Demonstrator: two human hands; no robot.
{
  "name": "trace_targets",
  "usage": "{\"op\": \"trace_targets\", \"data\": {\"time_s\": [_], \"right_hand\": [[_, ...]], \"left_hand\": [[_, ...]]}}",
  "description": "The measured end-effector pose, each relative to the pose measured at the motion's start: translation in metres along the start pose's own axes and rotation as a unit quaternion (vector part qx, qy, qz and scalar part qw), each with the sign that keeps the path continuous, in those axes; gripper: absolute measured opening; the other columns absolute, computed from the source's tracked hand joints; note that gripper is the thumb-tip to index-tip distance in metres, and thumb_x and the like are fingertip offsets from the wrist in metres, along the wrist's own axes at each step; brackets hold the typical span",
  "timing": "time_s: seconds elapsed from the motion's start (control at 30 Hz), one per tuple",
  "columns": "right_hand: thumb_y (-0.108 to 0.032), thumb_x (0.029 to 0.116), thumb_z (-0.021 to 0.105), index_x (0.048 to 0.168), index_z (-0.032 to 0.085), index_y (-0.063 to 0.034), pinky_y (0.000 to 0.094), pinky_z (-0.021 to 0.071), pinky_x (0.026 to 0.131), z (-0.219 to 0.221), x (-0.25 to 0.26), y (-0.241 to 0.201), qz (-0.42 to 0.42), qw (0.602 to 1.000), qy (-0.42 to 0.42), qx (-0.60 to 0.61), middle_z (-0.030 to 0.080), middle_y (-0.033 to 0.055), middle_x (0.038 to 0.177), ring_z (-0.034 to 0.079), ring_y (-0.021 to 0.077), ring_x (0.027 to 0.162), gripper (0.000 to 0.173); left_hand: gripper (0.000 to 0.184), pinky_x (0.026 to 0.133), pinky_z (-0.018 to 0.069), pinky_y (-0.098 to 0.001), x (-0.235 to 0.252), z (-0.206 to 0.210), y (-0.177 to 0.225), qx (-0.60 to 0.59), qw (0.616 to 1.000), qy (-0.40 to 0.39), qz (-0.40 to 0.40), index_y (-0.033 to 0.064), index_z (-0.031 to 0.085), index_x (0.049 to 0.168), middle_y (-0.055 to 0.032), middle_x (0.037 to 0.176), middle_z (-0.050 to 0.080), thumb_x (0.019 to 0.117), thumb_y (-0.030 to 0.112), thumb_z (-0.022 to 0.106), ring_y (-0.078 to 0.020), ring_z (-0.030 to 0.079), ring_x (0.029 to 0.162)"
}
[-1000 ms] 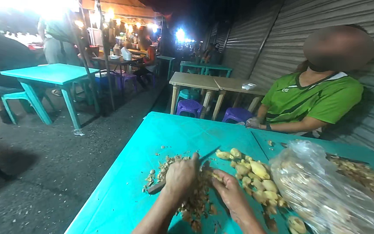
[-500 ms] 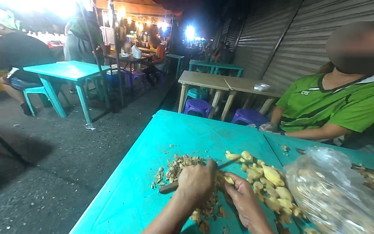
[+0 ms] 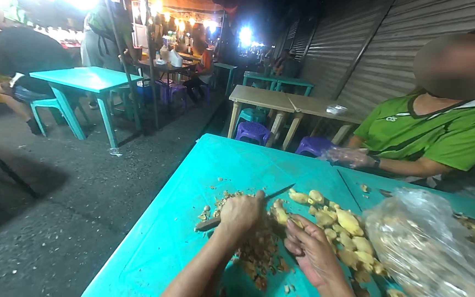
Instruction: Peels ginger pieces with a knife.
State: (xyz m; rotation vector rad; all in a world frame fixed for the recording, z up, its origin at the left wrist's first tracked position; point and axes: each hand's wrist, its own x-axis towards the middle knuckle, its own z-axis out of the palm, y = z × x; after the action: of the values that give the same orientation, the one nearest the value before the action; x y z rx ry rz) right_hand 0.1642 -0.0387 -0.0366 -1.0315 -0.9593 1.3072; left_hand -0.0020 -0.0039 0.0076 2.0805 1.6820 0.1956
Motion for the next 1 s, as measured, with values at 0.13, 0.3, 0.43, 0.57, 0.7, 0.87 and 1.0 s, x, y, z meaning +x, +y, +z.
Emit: {"op": "trace_targets", "data": {"time_s": [0.13, 0.3, 0.43, 0.57, 0.7, 0.87, 1.0], "right_hand": [[0.003, 0.1013, 0.047, 0.098, 0.064, -0.0010, 0.0156, 0.0329, 0.041, 0.002, 0.002, 0.003, 0.017, 0.999, 0.035, -0.017, 0.048, -0.0054, 0.057, 0.038, 0.0005, 0.043, 0.018], [0.004, 0.0992, 0.045, 0.100, 0.064, -0.0025, 0.0145, 0.0350, 0.043, 0.002, -0.002, 0.002, 0.005, 1.000, 0.014, 0.014, 0.046, -0.0066, 0.057, 0.039, -0.0002, 0.044, 0.020], [0.000, 0.1038, 0.046, 0.094, 0.063, -0.0020, 0.0165, 0.0362, 0.042, 0.005, 0.002, 0.006, 0.013, 0.997, 0.069, 0.011, 0.047, -0.0048, 0.056, 0.040, 0.0023, 0.043, 0.020], [-0.001, 0.1049, 0.043, 0.089, 0.063, -0.0038, 0.0146, 0.0342, 0.041, 0.009, -0.001, 0.002, 0.020, 0.995, 0.074, 0.064, 0.043, -0.0059, 0.055, 0.037, 0.0011, 0.043, 0.026], [-0.004, 0.1070, 0.042, 0.082, 0.058, -0.0076, 0.0132, 0.0360, 0.039, 0.011, 0.002, 0.002, 0.099, 0.980, 0.094, 0.147, 0.044, -0.0056, 0.054, 0.038, 0.0007, 0.040, 0.029], [-0.006, 0.1065, 0.044, 0.079, 0.056, -0.0087, 0.0140, 0.0372, 0.040, 0.015, 0.002, 0.004, 0.114, 0.970, 0.113, 0.186, 0.045, -0.0048, 0.053, 0.039, 0.0013, 0.040, 0.030], [-0.006, 0.1070, 0.042, 0.083, 0.058, -0.0073, 0.0129, 0.0371, 0.038, 0.015, 0.000, 0.003, 0.112, 0.966, 0.097, 0.210, 0.045, -0.0047, 0.053, 0.040, 0.0003, 0.039, 0.028]], "left_hand": [[0.041, 0.088, 0.0539, -0.0631, -0.009, -0.001, 0.007, -0.003, 1.000, 0.015, 0.004, 0.0157, 0.052, 0.143, -0.0216, 0.111, 0.071, 0.1134, 0.035, 0.031, -0.0440, 0.069, 0.108], [0.041, 0.089, 0.0528, -0.0648, 0.001, 0.003, -0.002, -0.004, 1.000, -0.006, -0.006, 0.0129, 0.054, 0.139, -0.0230, 0.114, 0.070, 0.1133, 0.035, 0.031, -0.0450, 0.068, 0.110], [0.042, 0.086, 0.0544, -0.0633, -0.013, 0.006, 0.011, -0.003, 1.000, 0.017, 0.020, 0.0135, 0.053, 0.141, -0.0221, 0.107, 0.072, 0.1137, 0.035, 0.029, -0.0445, 0.070, 0.104], [0.047, 0.088, 0.0541, -0.0622, -0.011, 0.010, 0.017, -0.005, 0.999, 0.000, 0.039, 0.0121, 0.050, 0.145, -0.0222, 0.108, 0.071, 0.1142, 0.038, 0.026, -0.0441, 0.070, 0.106], [0.044, 0.090, 0.0542, -0.0608, -0.002, 0.007, 0.003, 0.004, 1.000, 0.007, 0.005, 0.0136, 0.052, 0.143, -0.0210, 0.112, 0.071, 0.1139, 0.036, 0.027, -0.0422, 0.069, 0.109], [0.045, 0.090, 0.0536, -0.0624, -0.006, 0.009, 0.012, -0.005, 1.000, -0.008, 0.028, 0.0120, 0.050, 0.144, -0.0219, 0.113, 0.071, 0.1140, 0.036, 0.027, -0.0435, 0.069, 0.109], [0.043, 0.092, 0.0528, -0.0626, 0.002, 0.008, 0.001, -0.002, 1.000, -0.005, -0.004, 0.0122, 0.053, 0.140, -0.0216, 0.117, 0.070, 0.1136, 0.036, 0.029, -0.0430, 0.068, 0.113]]}}
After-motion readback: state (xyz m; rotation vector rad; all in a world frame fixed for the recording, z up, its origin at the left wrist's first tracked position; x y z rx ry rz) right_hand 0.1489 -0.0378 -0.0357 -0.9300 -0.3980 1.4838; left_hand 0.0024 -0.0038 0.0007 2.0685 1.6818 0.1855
